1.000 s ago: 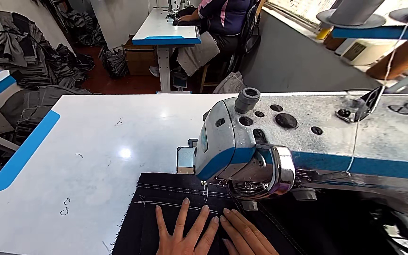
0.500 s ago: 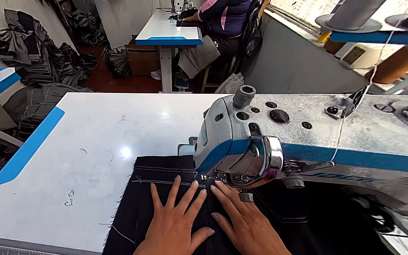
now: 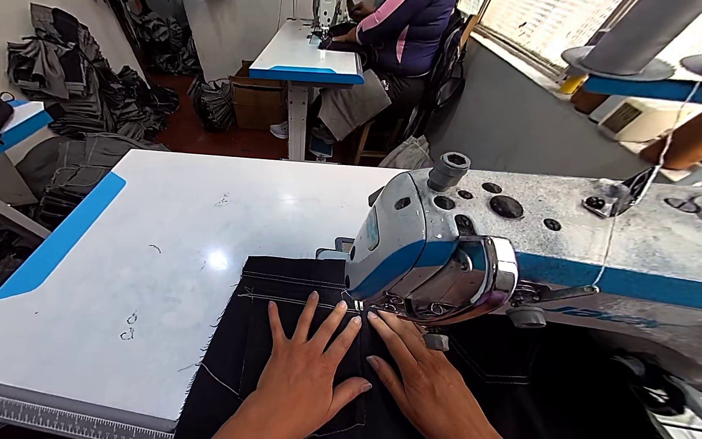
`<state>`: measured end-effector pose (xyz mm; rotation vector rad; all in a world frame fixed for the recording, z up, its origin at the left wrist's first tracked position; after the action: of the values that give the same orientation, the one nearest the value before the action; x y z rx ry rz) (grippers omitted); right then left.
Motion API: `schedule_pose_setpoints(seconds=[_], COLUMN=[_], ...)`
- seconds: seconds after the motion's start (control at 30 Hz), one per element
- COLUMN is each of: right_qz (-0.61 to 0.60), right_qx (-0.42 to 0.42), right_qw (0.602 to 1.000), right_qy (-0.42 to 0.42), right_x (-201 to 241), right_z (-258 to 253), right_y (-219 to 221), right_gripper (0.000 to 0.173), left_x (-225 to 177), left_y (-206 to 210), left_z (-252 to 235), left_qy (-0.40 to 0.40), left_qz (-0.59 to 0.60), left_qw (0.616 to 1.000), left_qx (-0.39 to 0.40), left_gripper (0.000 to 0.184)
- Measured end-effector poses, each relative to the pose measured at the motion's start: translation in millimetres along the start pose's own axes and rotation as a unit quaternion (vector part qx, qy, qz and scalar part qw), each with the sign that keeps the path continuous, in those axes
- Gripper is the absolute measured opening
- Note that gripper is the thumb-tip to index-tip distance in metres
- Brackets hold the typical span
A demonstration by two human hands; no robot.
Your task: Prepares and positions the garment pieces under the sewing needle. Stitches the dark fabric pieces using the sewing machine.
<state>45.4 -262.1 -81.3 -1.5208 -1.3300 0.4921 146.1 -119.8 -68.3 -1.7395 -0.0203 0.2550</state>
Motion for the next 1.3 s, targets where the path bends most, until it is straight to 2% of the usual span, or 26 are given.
schedule_pose_setpoints(seconds=[0.47, 0.67, 1.3], right_qz=[-0.012, -0.017, -0.009], right_qx=[0.007, 0.007, 0.014], right_qw=[1.000, 1.000, 1.000], right_qy=[-0.001, 0.001, 0.008], right_x=[0.1, 0.1, 2.3], right_z=[-0.5, -1.2, -1.0], right_y=[1.1, 1.7, 0.3], right_gripper=[0.056, 0.055, 0.055], left_x=[0.5, 1.8, 2.0], left_y=[-0.1, -0.1, -0.9], left_z=[0.5, 1.2, 1.4], left_qy=[-0.003, 0.004, 0.007], left_qz=[0.016, 0.005, 0.006], left_qw=[1.000, 1.000, 1.000], left_qx=[0.012, -0.013, -0.015], left_gripper=[0.074, 0.073, 0.072])
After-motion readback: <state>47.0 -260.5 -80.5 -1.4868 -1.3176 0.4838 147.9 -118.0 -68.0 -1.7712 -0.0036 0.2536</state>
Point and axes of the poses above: each hand's wrist, its own z-axis away from the middle knuckle, its own y-axis out of the palm, x = y × z, the point moved 5 cm from there along -z, towards the middle knuckle, and after that the axes turned 15 degrees about y, right-handed, at the moved point
